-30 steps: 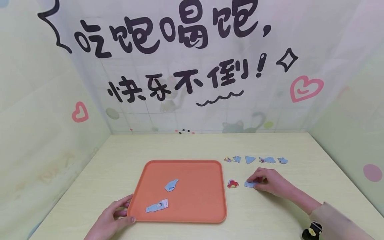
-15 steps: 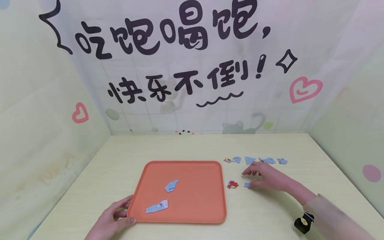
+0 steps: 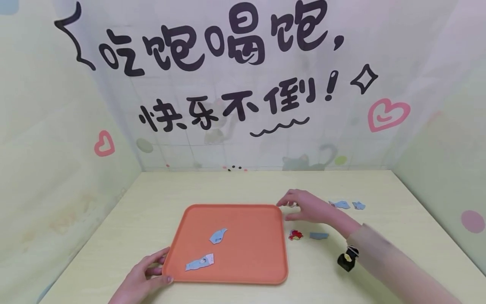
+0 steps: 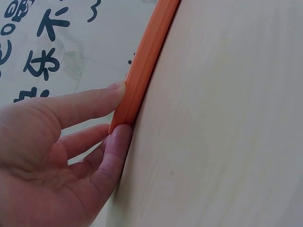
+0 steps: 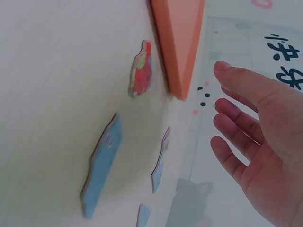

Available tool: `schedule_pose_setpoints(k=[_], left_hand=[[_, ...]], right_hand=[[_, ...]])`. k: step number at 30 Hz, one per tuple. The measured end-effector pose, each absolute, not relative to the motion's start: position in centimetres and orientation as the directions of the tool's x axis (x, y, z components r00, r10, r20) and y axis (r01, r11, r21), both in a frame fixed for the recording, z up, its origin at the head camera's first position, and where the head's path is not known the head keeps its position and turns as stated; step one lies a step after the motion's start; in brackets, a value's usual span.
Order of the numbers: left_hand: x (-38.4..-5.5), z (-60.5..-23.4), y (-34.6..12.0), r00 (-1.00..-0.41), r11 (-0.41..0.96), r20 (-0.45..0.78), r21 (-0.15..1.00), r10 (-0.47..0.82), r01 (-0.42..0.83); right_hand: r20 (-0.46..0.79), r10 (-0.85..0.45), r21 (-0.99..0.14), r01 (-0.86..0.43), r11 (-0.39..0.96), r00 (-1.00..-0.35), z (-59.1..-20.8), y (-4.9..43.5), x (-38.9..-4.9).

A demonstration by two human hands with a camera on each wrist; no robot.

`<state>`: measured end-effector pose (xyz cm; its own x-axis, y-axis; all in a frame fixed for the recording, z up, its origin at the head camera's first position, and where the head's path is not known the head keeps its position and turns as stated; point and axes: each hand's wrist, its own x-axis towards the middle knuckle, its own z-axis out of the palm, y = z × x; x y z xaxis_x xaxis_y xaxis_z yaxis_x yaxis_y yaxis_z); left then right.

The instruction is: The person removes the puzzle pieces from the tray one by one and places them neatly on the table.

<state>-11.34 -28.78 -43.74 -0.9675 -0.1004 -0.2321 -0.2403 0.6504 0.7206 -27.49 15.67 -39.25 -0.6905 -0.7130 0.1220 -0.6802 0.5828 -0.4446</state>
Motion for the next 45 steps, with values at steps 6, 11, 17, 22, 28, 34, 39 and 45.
schedule_pose_setpoints(k=[6,11,17,22,28,34,39,45], left_hand=[[-11.4,-43.7,-28.5,-0.962,0.645,-0.245,0.718,-0.118,-0.261],[-11.3,-43.7,-28.6,-0.964,0.648,-0.238,0.718,-0.116,-0.255],[-11.1,-43.7,-28.8,-0.969,0.643,-0.226,0.728,-0.1,-0.236],[-11.0,-43.6,-28.8,-0.969,0.631,-0.229,0.738,-0.096,-0.237],[-10.9,-43.4,-28.7,-0.965,0.622,-0.238,0.74,-0.111,-0.254],[-10.9,-43.4,-28.6,-0.968,0.634,-0.231,0.735,-0.099,-0.24],[-10.9,-43.4,-28.6,-0.967,0.634,-0.234,0.733,-0.104,-0.246],[-10.8,-43.4,-28.7,-0.97,0.63,-0.224,0.741,-0.098,-0.235]], right_hand=[[0.146,-0.748,-0.447,-0.718,0.534,-0.648,-38.7,11.5,-28.5],[0.123,-0.761,-0.451,-0.719,0.529,-0.637,-38.8,7.9,-29.2],[0.076,-0.8,-0.476,-0.727,0.495,-0.595,-38.8,3.8,-29.4],[0.051,-0.844,-0.485,-0.752,0.447,-0.534,-39.7,0.8,-29.3],[0.022,-0.871,-0.554,-0.731,0.398,-0.491,-40.7,-1.6,-28.3],[-0.056,-0.883,-0.658,-0.648,0.384,-0.466,-41.9,-2.1,-27.8],[-0.058,-0.886,-0.648,-0.658,0.384,-0.46,-42.5,-2.3,-27.7],[-0.053,-0.874,-0.701,-0.605,0.377,-0.483,-42.5,-2.5,-27.4]])
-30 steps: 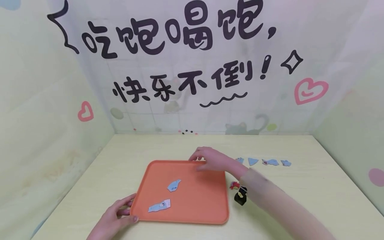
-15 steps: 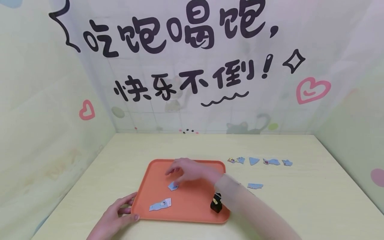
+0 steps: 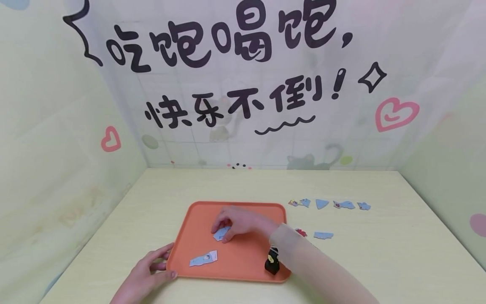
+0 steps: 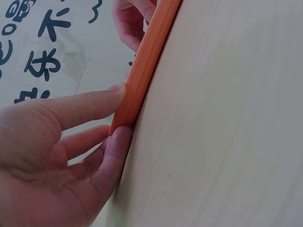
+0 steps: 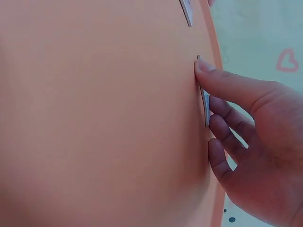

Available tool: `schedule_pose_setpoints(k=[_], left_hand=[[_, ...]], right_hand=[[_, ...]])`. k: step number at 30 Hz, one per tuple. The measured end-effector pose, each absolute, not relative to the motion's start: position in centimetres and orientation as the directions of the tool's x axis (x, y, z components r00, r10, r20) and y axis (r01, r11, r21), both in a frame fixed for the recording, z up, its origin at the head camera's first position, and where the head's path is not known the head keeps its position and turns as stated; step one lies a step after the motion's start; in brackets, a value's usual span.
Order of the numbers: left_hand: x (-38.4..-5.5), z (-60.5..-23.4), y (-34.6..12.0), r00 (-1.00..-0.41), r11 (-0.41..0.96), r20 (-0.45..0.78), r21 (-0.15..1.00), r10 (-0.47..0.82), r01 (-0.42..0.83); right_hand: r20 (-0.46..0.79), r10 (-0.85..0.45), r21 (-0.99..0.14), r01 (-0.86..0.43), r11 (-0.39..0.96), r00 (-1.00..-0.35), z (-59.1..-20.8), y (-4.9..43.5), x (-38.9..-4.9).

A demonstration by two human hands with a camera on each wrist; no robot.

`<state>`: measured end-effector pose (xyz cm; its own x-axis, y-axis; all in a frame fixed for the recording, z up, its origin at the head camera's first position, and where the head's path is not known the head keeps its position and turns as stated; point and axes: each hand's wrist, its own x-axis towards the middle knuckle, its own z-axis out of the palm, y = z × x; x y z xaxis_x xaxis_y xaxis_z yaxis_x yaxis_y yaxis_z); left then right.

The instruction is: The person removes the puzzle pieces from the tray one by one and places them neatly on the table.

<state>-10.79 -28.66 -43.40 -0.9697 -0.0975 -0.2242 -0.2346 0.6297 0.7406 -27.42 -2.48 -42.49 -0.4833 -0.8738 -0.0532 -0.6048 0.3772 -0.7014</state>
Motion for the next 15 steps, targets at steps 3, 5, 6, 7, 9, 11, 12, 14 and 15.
schedule_pose_setpoints(k=[3,5,6,7,9,11,12,14,15], left_hand=[[-10.82,-43.44,-28.72,-0.971,0.633,-0.219,0.74,-0.092,-0.227],[-10.86,-43.5,-28.77,-0.971,0.635,-0.22,0.738,-0.094,-0.229],[-10.86,-43.51,-28.78,-0.971,0.637,-0.219,0.737,-0.093,-0.228],[-10.86,-43.55,-28.81,-0.97,0.638,-0.222,0.734,-0.097,-0.232],[-10.86,-43.62,-28.85,-0.968,0.638,-0.226,0.732,-0.104,-0.24],[-10.86,-43.62,-28.84,-0.966,0.637,-0.232,0.729,-0.112,-0.249],[-10.85,-43.6,-28.82,-0.966,0.638,-0.231,0.729,-0.112,-0.248],[-10.87,-43.6,-28.79,-0.966,0.641,-0.232,0.726,-0.114,-0.249],[-10.88,-43.58,-28.76,-0.965,0.641,-0.233,0.725,-0.116,-0.252]], right_hand=[[-0.046,-0.871,-0.684,-0.62,0.384,-0.489,-42.48,-2.38,-27.25],[-0.037,-0.874,-0.657,-0.648,0.386,-0.484,-42.45,-2.35,-27.13],[-0.035,-0.876,-0.646,-0.658,0.388,-0.481,-42.44,-2.35,-27.09],[-0.034,-0.877,-0.632,-0.67,0.391,-0.48,-42.43,-2.36,-27.04],[-0.033,-0.881,-0.604,-0.693,0.393,-0.472,-42.38,-2.38,-26.97],[-0.034,-0.885,-0.59,-0.706,0.392,-0.463,-42.27,-2.36,-26.93],[-0.033,-0.889,-0.585,-0.713,0.388,-0.457,-42.14,-2.33,-26.88],[-0.025,-0.897,-0.583,-0.723,0.371,-0.441,-41.9,-2.21,-26.83],[-0.018,-0.9,-0.587,-0.725,0.361,-0.435,-41.77,-2.11,-26.81]])
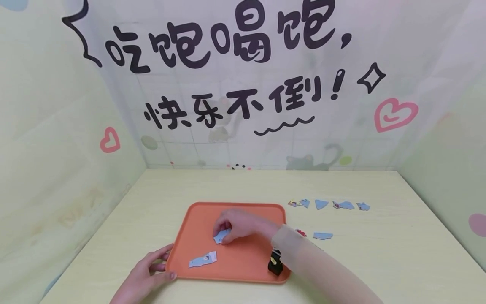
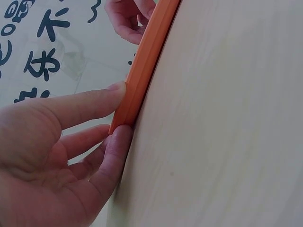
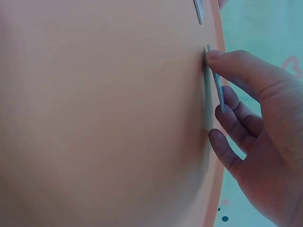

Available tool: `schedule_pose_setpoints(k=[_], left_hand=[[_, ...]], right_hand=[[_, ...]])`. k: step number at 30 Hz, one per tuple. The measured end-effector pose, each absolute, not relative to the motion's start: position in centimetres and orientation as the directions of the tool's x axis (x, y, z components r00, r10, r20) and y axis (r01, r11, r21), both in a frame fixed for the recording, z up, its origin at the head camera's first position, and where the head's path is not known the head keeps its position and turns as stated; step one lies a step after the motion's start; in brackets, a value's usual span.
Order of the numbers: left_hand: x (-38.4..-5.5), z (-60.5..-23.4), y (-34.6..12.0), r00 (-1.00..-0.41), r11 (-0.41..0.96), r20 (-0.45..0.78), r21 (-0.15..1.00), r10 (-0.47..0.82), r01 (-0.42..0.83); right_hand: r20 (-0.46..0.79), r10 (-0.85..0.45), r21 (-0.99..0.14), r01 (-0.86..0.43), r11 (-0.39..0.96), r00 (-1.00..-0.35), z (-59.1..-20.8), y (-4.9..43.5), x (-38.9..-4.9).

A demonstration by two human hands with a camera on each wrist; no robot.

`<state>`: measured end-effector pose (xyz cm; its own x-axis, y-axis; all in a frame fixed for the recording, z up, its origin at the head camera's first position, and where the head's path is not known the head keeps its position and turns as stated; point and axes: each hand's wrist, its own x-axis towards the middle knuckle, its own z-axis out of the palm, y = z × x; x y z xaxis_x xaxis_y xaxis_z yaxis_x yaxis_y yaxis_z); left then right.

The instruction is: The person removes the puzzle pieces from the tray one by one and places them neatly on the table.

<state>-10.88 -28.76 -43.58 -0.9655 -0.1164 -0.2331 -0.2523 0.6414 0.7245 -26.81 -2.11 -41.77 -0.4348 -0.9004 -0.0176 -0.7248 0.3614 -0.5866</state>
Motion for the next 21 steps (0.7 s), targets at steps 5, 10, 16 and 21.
schedule_pose_setpoints(k=[5,10,16,21], left_hand=[[-11.1,-43.6,-28.6,-0.968,0.653,-0.226,0.717,-0.113,-0.244],[-11.2,-43.6,-28.6,-0.965,0.652,-0.232,0.715,-0.121,-0.253],[-11.3,-43.7,-28.5,-0.959,0.645,-0.246,0.712,-0.14,-0.277],[-11.3,-43.7,-28.5,-0.961,0.648,-0.243,0.713,-0.129,-0.267]], right_hand=[[0.047,-0.906,-0.596,-0.74,0.313,-0.421,-41.3,-1.4,-26.9],[0.068,-0.885,-0.578,-0.741,0.341,-0.461,-40.9,-0.6,-26.8],[0.1,-0.849,-0.589,-0.719,0.37,-0.519,-40.6,0.8,-26.7],[0.118,-0.794,-0.602,-0.679,0.42,-0.596,-40.3,2.4,-26.2]])
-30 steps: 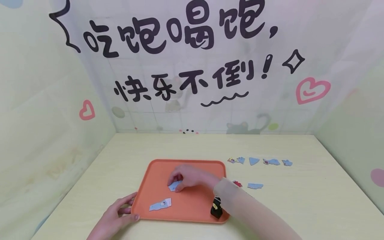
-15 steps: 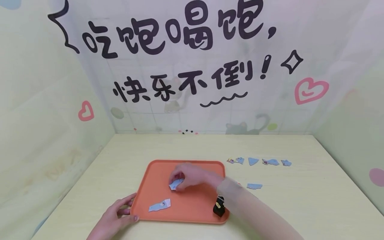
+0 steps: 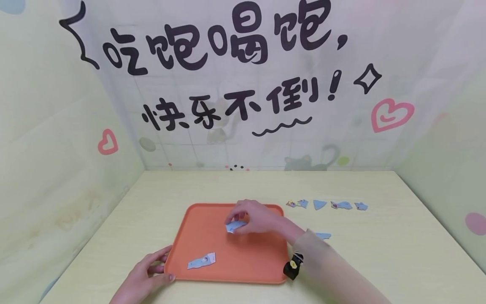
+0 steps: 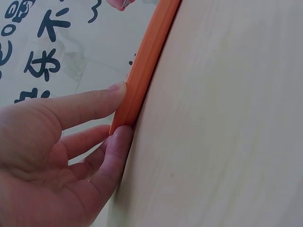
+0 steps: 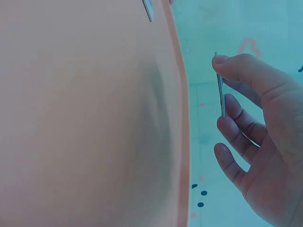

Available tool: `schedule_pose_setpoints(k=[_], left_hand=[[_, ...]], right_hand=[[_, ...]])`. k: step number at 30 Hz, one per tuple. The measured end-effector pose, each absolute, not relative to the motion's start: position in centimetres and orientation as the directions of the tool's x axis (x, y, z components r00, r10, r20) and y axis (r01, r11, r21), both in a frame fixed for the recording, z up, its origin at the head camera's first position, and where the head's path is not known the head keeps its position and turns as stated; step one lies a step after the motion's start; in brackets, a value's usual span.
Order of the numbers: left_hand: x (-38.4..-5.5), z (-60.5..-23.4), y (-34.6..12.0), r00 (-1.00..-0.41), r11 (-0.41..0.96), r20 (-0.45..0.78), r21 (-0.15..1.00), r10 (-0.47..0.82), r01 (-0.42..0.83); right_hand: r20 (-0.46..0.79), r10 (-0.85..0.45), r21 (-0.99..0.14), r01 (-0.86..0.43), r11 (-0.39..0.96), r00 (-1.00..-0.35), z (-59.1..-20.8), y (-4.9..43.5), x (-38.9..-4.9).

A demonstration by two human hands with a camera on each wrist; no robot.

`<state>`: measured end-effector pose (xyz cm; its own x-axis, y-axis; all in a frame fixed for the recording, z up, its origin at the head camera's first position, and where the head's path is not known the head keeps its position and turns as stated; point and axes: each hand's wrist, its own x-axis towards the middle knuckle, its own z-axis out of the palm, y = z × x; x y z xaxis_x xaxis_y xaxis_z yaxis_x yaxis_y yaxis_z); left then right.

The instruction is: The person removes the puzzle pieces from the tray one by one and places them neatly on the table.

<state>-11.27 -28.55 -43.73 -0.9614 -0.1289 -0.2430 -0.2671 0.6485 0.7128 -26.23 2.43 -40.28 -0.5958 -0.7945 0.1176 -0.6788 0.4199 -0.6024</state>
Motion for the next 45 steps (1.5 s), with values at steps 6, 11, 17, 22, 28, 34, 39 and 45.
schedule_pose_setpoints(k=[6,11,17,22,28,34,39,45], left_hand=[[-11.3,-43.7,-28.5,-0.959,0.647,-0.252,0.711,-0.132,-0.276],[-11.4,-43.8,-28.6,-0.958,0.648,-0.251,0.709,-0.139,-0.28],[-11.4,-44.0,-28.7,-0.96,0.654,-0.246,0.707,-0.131,-0.27],[-11.4,-44.0,-28.7,-0.96,0.657,-0.248,0.703,-0.131,-0.271],[-11.5,-44.0,-28.7,-0.957,0.649,-0.258,0.707,-0.132,-0.28],[-11.5,-44.0,-28.6,-0.957,0.654,-0.257,0.703,-0.134,-0.28],[-11.5,-44.0,-28.7,-0.96,0.654,-0.249,0.707,-0.127,-0.27],[-11.5,-44.1,-28.8,-0.964,0.663,-0.239,0.703,-0.121,-0.257]], right_hand=[[0.148,-0.731,-0.621,-0.638,0.456,-0.666,-40.2,4.8,-25.8],[0.179,-0.689,-0.647,-0.611,0.456,-0.703,-40.3,7.0,-25.7],[0.233,-0.651,-0.659,-0.609,0.44,-0.722,-40.3,10.2,-25.4],[0.264,-0.612,-0.643,-0.609,0.465,-0.745,-40.6,12.9,-25.2],[0.29,-0.569,-0.606,-0.608,0.513,-0.769,-41.0,15.8,-25.0],[0.305,-0.539,-0.588,-0.6,0.542,-0.785,-41.4,18.5,-24.7],[0.297,-0.517,-0.578,-0.582,0.572,-0.803,-41.6,20.6,-24.2],[0.28,-0.488,-0.585,-0.55,0.596,-0.827,-42.3,22.6,-23.8]])
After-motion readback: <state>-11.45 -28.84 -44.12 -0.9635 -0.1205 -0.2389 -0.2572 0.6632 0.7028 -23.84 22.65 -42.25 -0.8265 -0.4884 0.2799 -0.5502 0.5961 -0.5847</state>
